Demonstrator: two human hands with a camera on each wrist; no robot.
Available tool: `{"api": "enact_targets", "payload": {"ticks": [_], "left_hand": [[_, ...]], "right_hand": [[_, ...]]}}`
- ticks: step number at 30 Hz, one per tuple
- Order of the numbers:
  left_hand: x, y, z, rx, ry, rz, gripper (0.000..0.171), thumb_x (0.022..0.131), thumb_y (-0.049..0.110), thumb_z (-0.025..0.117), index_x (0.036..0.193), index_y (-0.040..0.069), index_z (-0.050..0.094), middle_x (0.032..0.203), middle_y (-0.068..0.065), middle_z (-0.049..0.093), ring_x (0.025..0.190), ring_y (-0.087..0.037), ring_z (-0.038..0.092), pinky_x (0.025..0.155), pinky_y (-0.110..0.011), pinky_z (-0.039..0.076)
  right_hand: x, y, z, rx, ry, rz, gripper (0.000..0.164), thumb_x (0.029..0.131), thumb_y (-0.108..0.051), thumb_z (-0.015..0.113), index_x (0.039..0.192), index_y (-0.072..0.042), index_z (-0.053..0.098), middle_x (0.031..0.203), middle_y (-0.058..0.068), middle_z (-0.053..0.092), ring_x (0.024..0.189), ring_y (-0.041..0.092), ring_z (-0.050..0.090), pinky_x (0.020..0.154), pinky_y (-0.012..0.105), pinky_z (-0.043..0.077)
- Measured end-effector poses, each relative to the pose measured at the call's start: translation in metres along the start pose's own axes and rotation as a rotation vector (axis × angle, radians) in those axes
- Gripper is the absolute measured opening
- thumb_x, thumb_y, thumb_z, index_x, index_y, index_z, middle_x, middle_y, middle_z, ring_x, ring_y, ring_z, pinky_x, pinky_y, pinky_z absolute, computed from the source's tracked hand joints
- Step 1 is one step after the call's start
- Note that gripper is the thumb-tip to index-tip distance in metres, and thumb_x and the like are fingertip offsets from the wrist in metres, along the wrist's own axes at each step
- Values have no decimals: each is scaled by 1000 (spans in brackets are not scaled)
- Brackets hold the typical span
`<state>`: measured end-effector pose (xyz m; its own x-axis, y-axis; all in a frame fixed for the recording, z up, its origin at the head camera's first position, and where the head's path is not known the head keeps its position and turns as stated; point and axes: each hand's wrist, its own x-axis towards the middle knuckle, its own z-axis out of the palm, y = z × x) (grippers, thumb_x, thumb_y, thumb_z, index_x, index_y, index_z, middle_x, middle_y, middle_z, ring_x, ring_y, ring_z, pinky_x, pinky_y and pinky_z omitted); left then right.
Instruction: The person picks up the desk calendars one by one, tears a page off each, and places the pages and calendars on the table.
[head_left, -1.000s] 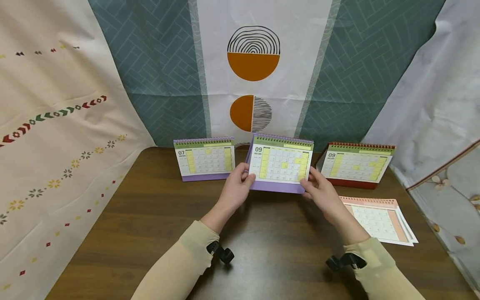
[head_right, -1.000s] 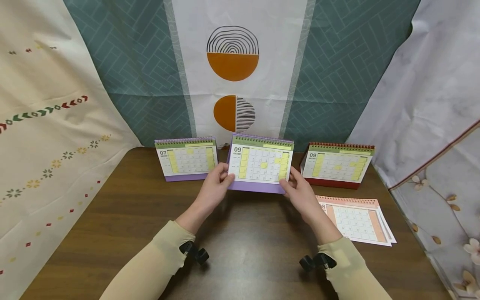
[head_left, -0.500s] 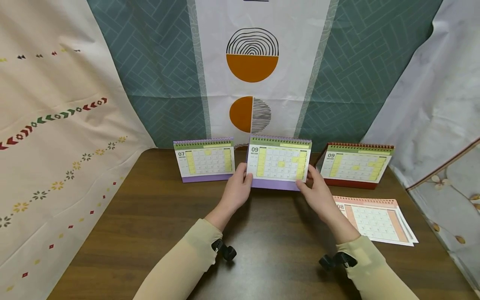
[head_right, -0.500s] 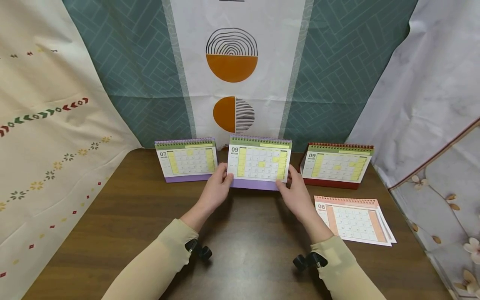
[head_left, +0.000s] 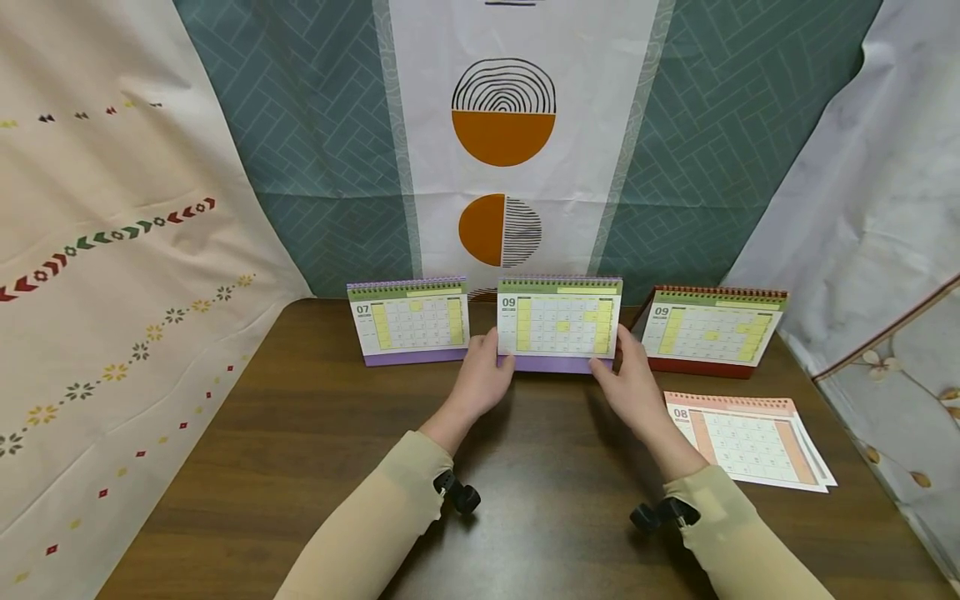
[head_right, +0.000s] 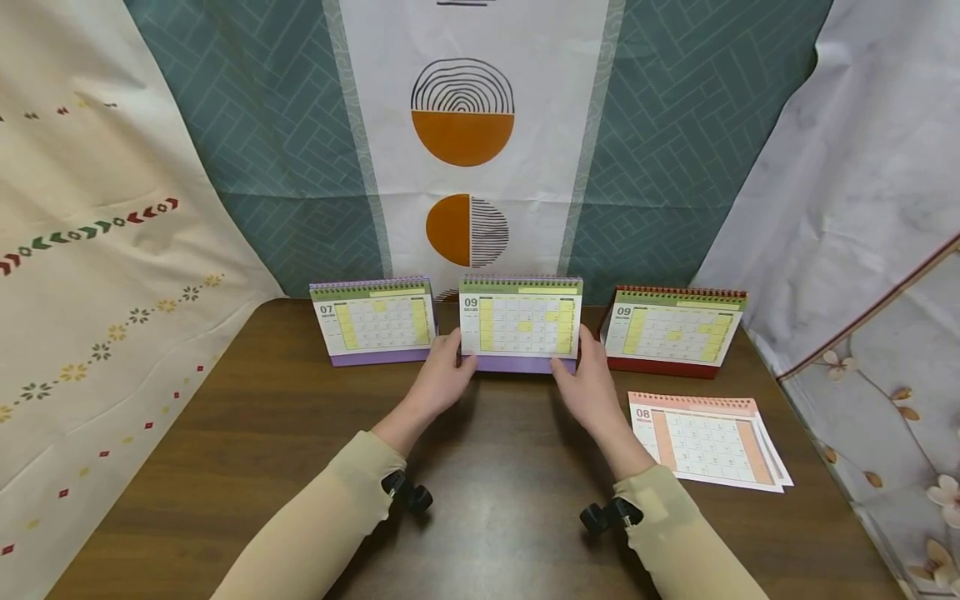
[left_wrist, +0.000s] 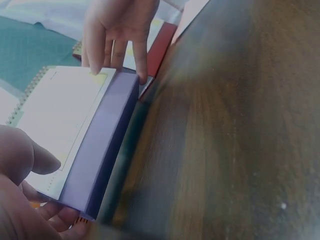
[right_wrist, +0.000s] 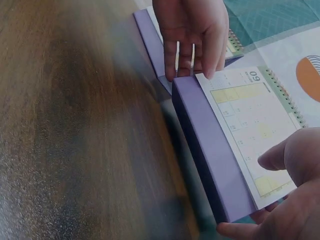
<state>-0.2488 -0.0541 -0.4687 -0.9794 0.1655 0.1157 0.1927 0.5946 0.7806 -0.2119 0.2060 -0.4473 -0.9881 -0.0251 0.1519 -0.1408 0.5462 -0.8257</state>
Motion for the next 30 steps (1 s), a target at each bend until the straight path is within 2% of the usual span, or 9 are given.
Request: {"api": "enact_targets", "payload": {"ticks": [3,4,10,11,19,25,30], "left_hand": [[-1,9,-2,0,-15,-49,69,112,19,61,168,-8,32,161,-34,40,149,-45,45,124,-56,37],[2,6,0,-12,-13,-61,70,112,20,61,169,-7,32,162,-34,39,150,-45,44,125,-54,36],[38,-44,32,42,16,-67,77,109,35,64,173,7,32,164,-26,39,151,-38,44,123,-51,39],[42,-46,33,59,11,-72,78,109,35,64,173,6,31,165,-26,39,152,-39,43,123,-51,39],[47,-43,35,83,26,-65,75,108,31,62,170,1,35,163,-28,43,151,-45,42,123,-55,37],[51,-43,35,102,20,-81,76,107,32,64,171,3,35,163,-27,44,150,-45,43,123,-57,37],[51,-39,33,123,2,-105,75,107,33,63,171,5,36,163,-27,45,149,-45,43,120,-60,39]], "right_hand": [[2,3,1,-21,-13,19,77,111,-14,64,173,1,20,168,34,29,151,48,39,120,67,36],[2,4,2,-24,-16,23,78,111,-14,64,173,2,19,168,34,28,152,48,38,121,67,35],[8,8,3,-35,-16,20,80,111,-14,66,173,2,17,168,35,29,154,49,36,122,67,34],[9,9,4,-41,-12,17,80,111,-14,66,173,2,18,168,35,29,154,49,35,122,67,33],[12,10,6,-84,0,2,84,108,-16,66,171,6,16,167,39,27,156,52,31,123,70,27],[13,5,4,-83,-34,40,85,110,-17,64,172,5,11,169,39,24,157,53,30,125,68,27],[14,2,3,-78,-55,69,81,111,-17,64,172,3,14,169,35,29,157,50,33,124,66,31]]}}
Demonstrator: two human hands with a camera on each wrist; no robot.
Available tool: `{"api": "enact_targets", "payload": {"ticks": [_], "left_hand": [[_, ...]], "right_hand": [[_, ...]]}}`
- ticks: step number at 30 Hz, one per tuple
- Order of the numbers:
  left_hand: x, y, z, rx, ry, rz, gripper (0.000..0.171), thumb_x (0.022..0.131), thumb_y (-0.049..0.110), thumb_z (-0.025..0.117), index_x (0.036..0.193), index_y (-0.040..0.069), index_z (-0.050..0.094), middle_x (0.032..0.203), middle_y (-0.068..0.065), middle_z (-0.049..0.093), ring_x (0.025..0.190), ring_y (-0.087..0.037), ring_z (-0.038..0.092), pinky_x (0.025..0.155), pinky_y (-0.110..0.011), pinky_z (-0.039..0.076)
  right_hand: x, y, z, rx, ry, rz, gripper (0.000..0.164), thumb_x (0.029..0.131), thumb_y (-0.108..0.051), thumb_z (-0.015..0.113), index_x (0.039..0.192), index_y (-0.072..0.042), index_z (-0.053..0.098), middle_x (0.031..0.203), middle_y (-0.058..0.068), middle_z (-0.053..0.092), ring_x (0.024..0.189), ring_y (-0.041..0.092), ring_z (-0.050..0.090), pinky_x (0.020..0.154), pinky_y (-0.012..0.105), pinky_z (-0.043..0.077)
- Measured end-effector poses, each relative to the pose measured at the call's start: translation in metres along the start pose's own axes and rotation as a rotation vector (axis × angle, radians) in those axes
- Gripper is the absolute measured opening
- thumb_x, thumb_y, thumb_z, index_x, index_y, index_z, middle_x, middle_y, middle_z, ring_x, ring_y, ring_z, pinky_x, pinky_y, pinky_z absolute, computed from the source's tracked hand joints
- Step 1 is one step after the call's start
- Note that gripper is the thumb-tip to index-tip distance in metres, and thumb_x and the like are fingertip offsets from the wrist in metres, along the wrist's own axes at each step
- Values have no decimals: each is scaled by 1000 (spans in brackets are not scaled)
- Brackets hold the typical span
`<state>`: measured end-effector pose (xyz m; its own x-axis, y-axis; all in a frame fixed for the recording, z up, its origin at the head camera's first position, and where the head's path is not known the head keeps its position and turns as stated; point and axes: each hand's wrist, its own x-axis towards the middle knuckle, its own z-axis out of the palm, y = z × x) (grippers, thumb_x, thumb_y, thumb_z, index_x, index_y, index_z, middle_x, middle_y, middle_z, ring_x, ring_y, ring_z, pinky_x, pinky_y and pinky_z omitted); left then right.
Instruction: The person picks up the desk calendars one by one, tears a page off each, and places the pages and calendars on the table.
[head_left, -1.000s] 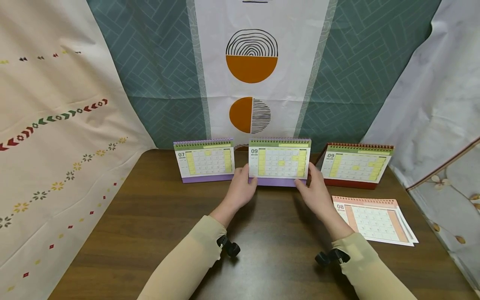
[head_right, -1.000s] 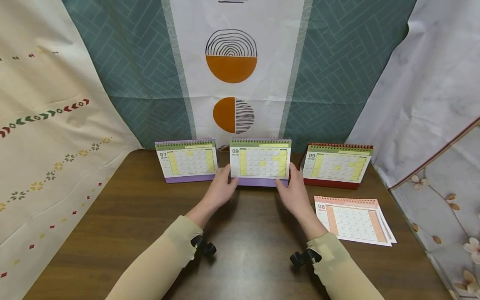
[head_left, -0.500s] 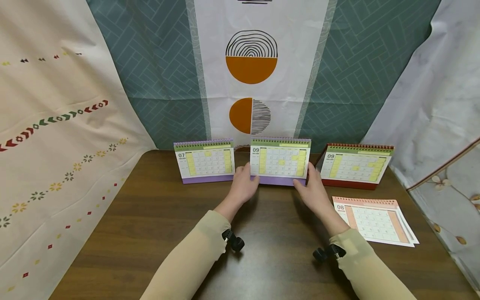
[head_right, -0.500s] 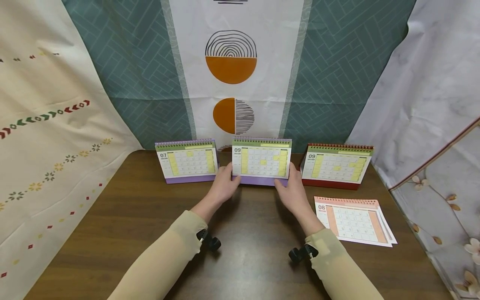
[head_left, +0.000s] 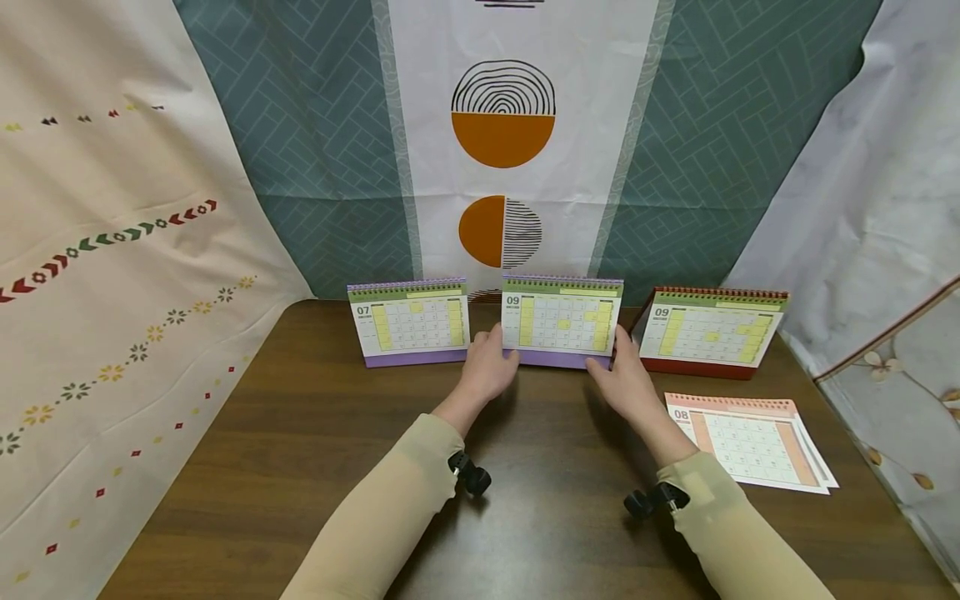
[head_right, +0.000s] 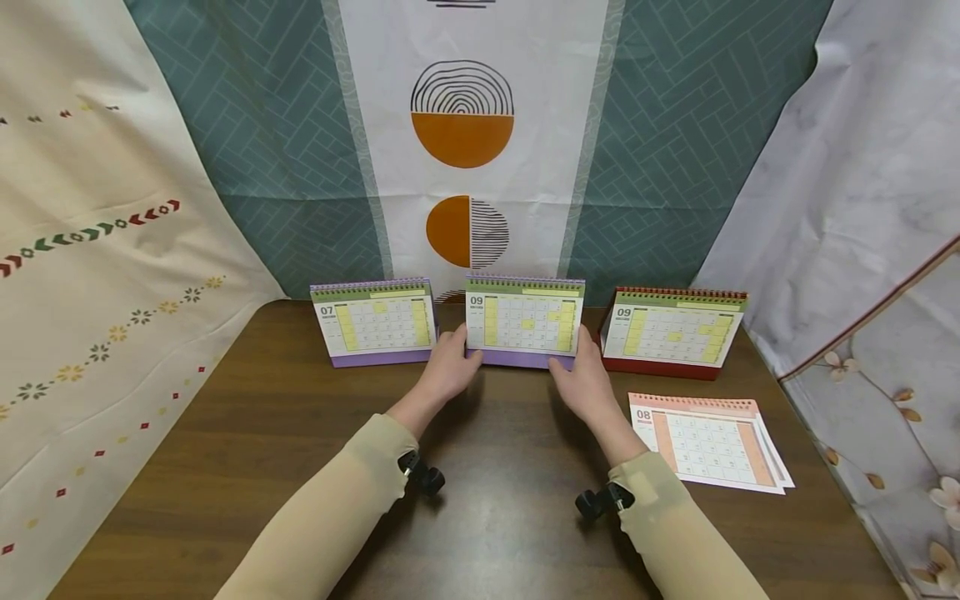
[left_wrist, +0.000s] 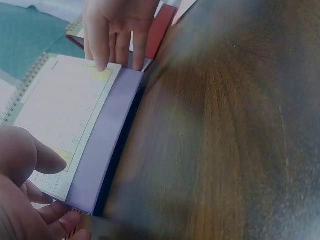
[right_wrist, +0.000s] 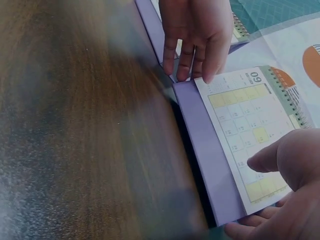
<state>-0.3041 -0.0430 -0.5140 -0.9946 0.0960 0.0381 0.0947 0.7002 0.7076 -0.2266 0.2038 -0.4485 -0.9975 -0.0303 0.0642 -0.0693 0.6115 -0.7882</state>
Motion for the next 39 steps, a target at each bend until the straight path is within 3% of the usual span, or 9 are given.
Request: {"api": "enact_targets", "payload": {"ticks": [11,23,31,39], "left_hand": [[3,2,1,-6,-24,-14,76,106,31,63,171,2,35,163,-28,44,151,-47,42,122,-60,38],[-8,18,-12,-69,-19,-15,74,106,26,65,169,0,36,163,-32,44,151,-51,41,122,-64,36],[6,5,-1,-11,-37,-8,75,106,30,64,170,3,36,163,-28,47,152,-46,43,124,-60,35],[4,5,-3,-42,-36,-2,79,108,28,63,173,2,27,168,-28,40,153,-42,44,123,-56,39]], "right_hand": [[4,4,-2,7,-29,6,74,110,-22,64,167,2,24,165,36,36,153,52,38,121,68,35],[3,-1,-3,15,-11,-5,69,110,-15,64,166,3,28,162,38,36,152,50,39,120,67,36],[8,5,-4,52,-30,37,77,112,-16,61,173,-3,17,166,38,27,155,52,35,122,66,36],[2,2,-3,44,-41,86,90,112,-19,61,174,2,0,174,38,14,159,51,30,124,64,33]]}}
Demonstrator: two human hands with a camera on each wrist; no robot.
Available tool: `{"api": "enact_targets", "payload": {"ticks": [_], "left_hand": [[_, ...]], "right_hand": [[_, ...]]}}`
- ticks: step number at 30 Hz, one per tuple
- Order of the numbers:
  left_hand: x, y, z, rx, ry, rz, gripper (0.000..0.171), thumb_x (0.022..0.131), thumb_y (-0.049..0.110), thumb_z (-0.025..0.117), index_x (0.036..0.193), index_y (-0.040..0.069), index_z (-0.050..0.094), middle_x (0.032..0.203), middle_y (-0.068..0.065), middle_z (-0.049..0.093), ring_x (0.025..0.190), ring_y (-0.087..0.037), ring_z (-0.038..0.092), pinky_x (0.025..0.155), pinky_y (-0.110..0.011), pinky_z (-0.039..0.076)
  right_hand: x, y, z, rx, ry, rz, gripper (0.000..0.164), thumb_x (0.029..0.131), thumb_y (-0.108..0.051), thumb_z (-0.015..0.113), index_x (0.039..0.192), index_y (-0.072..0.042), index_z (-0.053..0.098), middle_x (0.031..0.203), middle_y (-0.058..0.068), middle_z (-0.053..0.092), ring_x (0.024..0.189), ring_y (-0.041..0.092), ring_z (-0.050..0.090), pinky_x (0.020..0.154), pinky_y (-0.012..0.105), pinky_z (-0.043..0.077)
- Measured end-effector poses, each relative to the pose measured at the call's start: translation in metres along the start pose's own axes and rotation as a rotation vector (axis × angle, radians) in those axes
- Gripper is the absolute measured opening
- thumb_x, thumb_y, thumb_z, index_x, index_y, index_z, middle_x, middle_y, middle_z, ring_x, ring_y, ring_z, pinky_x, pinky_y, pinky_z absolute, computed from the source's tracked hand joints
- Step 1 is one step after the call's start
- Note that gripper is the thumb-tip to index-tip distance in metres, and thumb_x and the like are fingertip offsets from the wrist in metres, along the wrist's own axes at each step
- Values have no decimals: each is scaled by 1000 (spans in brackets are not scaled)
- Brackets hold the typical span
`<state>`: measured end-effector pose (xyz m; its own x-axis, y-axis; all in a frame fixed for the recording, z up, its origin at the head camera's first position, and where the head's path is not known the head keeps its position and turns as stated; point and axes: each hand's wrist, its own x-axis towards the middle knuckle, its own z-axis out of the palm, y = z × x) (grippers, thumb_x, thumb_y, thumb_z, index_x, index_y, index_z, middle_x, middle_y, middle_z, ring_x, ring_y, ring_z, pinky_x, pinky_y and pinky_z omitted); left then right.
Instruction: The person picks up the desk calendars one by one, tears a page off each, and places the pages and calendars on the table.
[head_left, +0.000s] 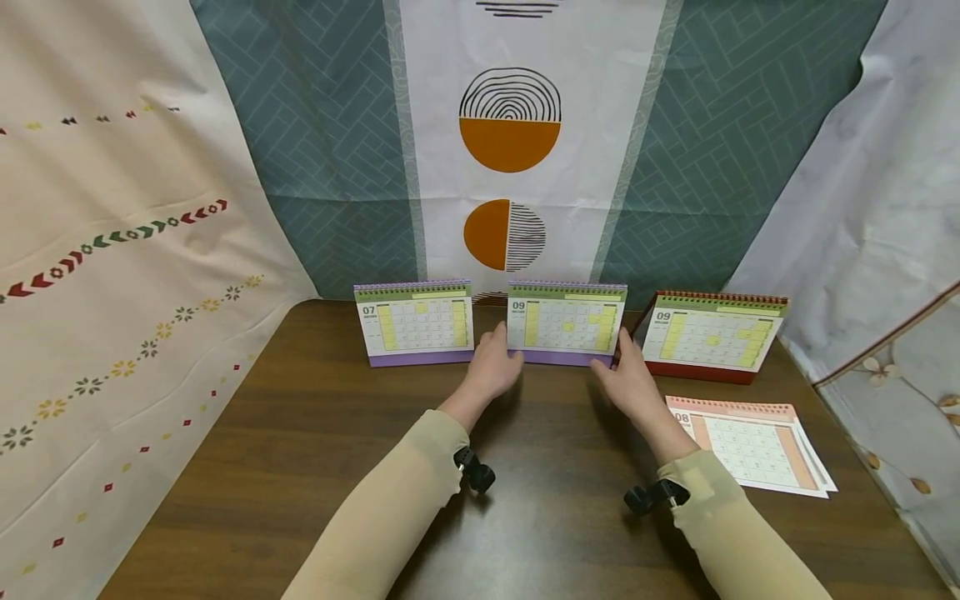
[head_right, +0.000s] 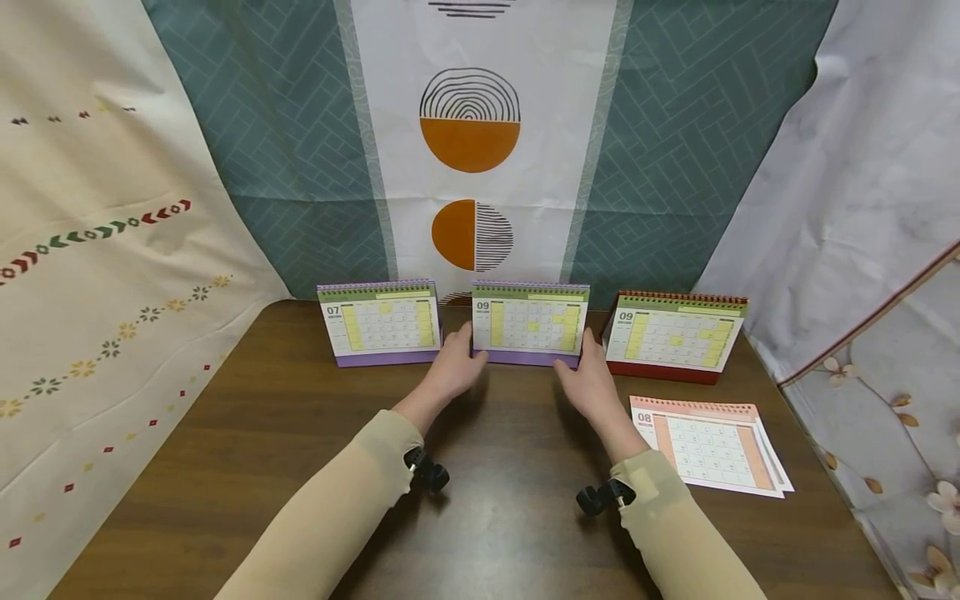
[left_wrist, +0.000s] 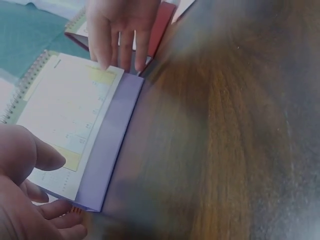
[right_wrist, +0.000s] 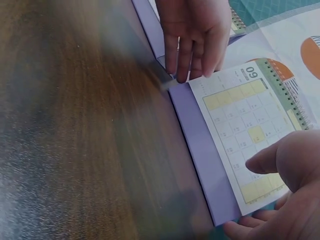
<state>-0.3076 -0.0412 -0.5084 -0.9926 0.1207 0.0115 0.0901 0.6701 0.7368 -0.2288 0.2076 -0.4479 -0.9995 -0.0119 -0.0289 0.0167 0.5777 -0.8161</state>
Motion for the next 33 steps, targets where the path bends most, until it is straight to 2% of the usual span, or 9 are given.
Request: {"api": "enact_targets", "payload": {"ticks": [4,8,9,12,15,19,22,29,33], "left_hand": [[-9,4,-10,-7,-1,6,79,109,29,61,174,2,25,172,-27,36,156,-41,41,124,-55,37],[-8,-7,-11,7,24,66,78,109,30,61,174,3,26,172,-26,36,157,-40,39,125,-55,36],[-2,-16,-7,19,35,86,79,109,32,61,174,4,27,172,-25,37,158,-40,39,125,-55,36],[-6,-20,-12,34,45,127,78,110,34,62,174,5,29,173,-23,38,158,-38,39,125,-55,36],[-29,-3,-29,43,39,141,74,112,32,61,173,4,30,173,-21,39,159,-38,38,125,-57,35],[-68,32,-59,34,26,145,69,113,25,61,172,1,32,174,-22,38,160,-39,36,127,-57,31],[-84,42,-71,50,30,152,68,114,25,60,171,1,33,175,-21,37,161,-37,34,129,-52,29],[-102,39,-86,97,60,162,66,116,29,60,171,4,35,175,-17,38,162,-35,35,130,-51,29],[-109,32,-95,109,113,185,62,115,28,60,169,3,40,172,-18,43,159,-38,38,128,-54,31]], "right_hand": [[-3,1,1,-44,19,-19,91,112,-19,61,172,7,-2,175,39,9,160,52,26,125,64,31],[-8,1,0,-115,40,-36,92,112,-22,61,172,8,-3,176,39,5,161,56,19,126,67,25],[-9,2,0,-131,48,-46,92,112,-22,61,172,8,-3,176,40,5,161,57,18,126,68,24],[-14,2,1,-181,81,-97,91,112,-21,62,172,8,-1,175,41,7,160,59,19,125,69,25],[-17,2,2,-230,122,-161,91,111,-19,65,172,9,3,174,41,12,159,59,20,123,70,27],[-23,-2,6,-288,180,-246,89,109,-18,69,172,9,11,175,38,16,161,56,19,124,70,28],[-26,-6,10,-320,215,-294,88,108,-17,71,171,10,15,175,35,18,162,54,16,124,70,26],[-30,-13,20,-355,252,-362,88,106,-18,75,171,8,21,176,32,20,164,51,12,126,70,23],[-33,-19,26,-360,239,-387,88,106,-17,75,171,7,21,177,30,20,165,49,11,127,68,22]]}}
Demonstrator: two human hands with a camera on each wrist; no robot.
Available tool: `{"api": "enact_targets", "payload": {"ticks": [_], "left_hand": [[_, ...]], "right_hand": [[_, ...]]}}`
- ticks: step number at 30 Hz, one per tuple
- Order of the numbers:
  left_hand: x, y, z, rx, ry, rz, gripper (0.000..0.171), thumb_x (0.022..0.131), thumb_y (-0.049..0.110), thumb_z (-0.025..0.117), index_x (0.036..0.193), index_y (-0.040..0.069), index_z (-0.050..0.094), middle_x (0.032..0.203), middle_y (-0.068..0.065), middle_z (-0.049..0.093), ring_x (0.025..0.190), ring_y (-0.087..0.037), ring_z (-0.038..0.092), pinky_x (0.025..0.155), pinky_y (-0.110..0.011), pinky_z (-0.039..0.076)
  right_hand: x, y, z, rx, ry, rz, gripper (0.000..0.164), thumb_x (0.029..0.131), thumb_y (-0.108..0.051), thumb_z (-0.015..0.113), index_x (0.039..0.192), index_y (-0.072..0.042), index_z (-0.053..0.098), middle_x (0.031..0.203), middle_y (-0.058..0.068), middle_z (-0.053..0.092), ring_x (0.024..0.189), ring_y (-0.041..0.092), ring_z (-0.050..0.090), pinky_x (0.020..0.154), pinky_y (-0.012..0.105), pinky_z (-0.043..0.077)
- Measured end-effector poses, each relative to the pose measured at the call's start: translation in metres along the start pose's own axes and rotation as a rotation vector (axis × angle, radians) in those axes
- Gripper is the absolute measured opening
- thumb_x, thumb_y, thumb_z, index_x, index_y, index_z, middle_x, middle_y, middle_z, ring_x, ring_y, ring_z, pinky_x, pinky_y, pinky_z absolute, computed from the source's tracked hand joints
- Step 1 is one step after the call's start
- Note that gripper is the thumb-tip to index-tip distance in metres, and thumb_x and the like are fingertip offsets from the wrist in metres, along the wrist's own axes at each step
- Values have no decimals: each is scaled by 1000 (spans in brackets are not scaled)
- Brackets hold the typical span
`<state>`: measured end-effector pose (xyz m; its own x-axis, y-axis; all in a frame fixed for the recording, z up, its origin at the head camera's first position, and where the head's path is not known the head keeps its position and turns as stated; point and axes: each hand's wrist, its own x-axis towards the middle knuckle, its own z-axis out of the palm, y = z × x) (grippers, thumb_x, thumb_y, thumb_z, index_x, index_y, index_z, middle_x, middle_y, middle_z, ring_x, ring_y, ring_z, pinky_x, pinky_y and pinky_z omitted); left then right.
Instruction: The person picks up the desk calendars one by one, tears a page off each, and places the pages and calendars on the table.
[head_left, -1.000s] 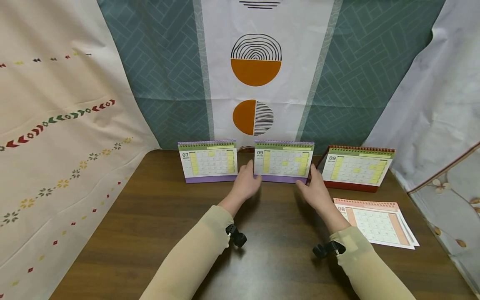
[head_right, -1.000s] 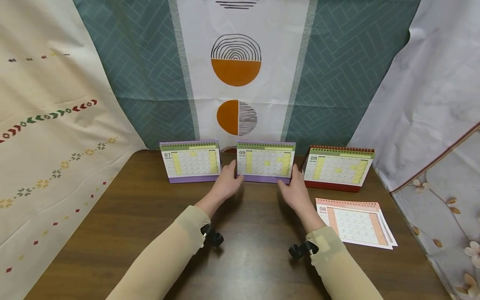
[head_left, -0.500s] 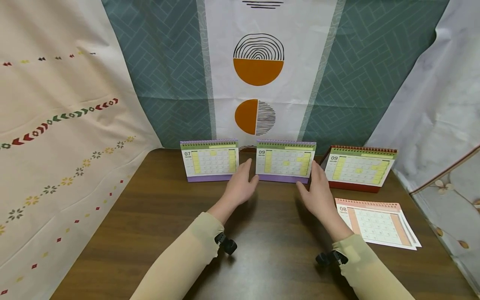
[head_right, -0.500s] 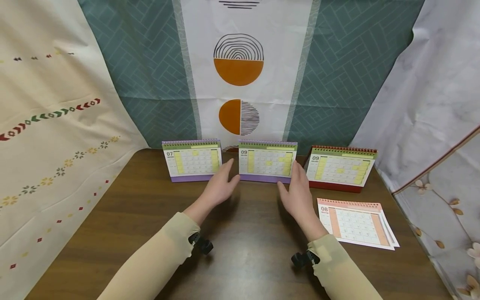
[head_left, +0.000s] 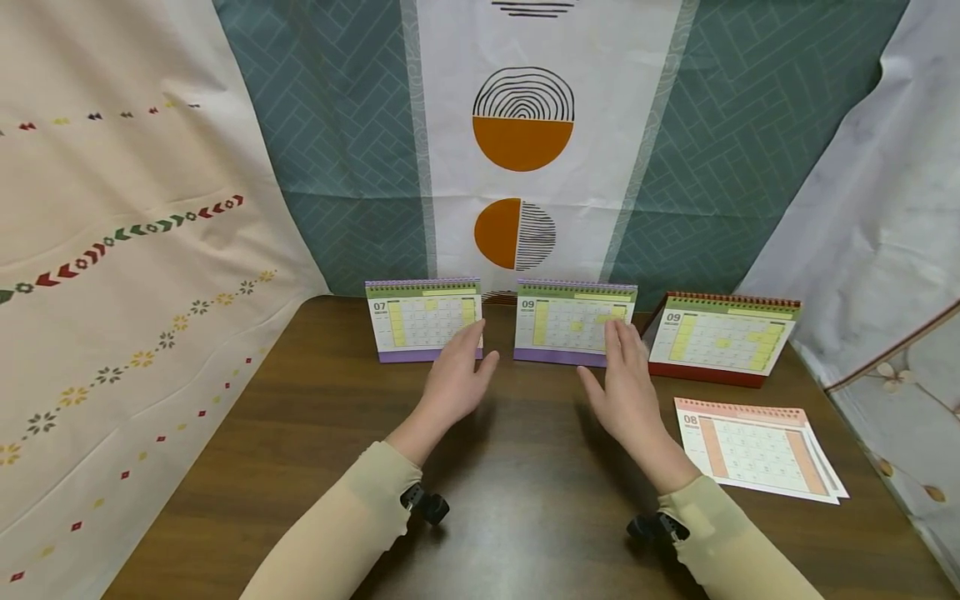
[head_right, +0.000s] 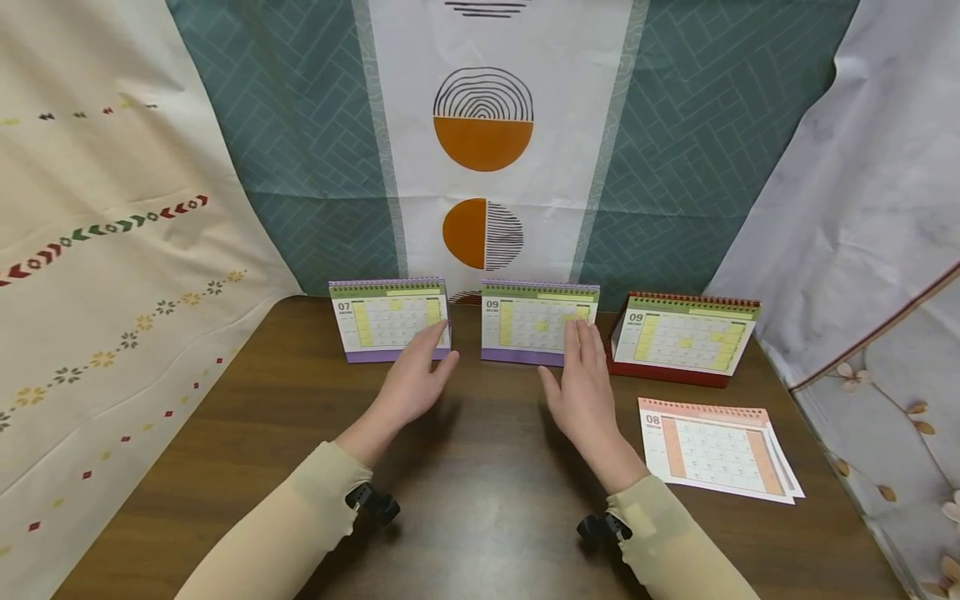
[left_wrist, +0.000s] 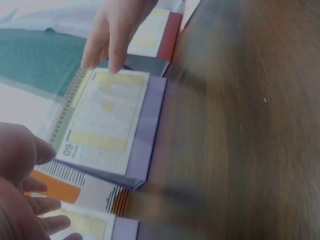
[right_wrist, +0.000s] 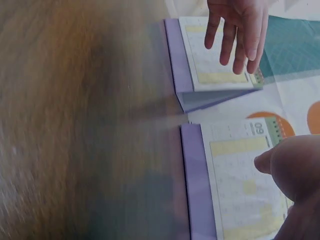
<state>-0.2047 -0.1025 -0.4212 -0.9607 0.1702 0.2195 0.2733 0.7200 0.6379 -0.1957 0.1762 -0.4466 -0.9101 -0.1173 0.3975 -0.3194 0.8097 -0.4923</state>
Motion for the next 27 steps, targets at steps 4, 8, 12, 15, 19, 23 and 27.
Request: {"api": "enact_targets", "payload": {"ticks": [4,8,12,15,19,23,27], "left_hand": [[-7,-5,-9,27,40,12,61,115,27,60,167,2,42,171,-18,45,158,-39,39,128,-57,31],[-14,-10,-17,53,69,22,61,114,26,62,167,3,43,171,-19,44,158,-40,39,127,-59,31],[-19,-17,-25,76,105,31,62,113,24,65,167,2,43,170,-21,45,157,-41,40,126,-62,32],[-21,-23,-30,93,126,29,61,113,23,64,167,2,43,171,-21,42,159,-42,37,127,-63,30],[-25,-31,-36,101,132,3,64,114,25,64,168,2,40,176,-21,33,163,-44,28,128,-67,24],[-29,-37,-41,112,134,-25,67,114,28,63,170,3,37,180,-21,24,165,-46,20,128,-69,18],[-33,-43,-47,117,152,-37,68,114,28,64,170,2,36,180,-22,21,165,-48,18,129,-69,16]], "right_hand": [[-1,-9,2,3,-13,-16,88,106,-17,75,172,6,22,177,30,19,165,48,11,127,67,23],[-1,-18,6,10,-22,-30,89,106,-18,76,172,5,21,178,29,19,166,48,11,127,67,23],[0,-27,11,15,-19,-61,88,104,-18,77,171,6,24,177,29,21,166,47,13,127,66,23],[0,-34,14,15,-21,-92,89,104,-18,79,171,6,26,177,28,23,166,46,14,128,65,22],[2,-43,20,15,-43,-121,90,104,-20,79,171,5,25,178,27,23,166,44,13,130,62,19],[4,-52,27,16,-65,-149,89,105,-22,78,171,5,24,178,26,23,167,44,14,131,60,18],[6,-61,33,11,-87,-175,89,106,-25,77,172,4,24,179,25,23,167,43,15,131,59,18]]}}
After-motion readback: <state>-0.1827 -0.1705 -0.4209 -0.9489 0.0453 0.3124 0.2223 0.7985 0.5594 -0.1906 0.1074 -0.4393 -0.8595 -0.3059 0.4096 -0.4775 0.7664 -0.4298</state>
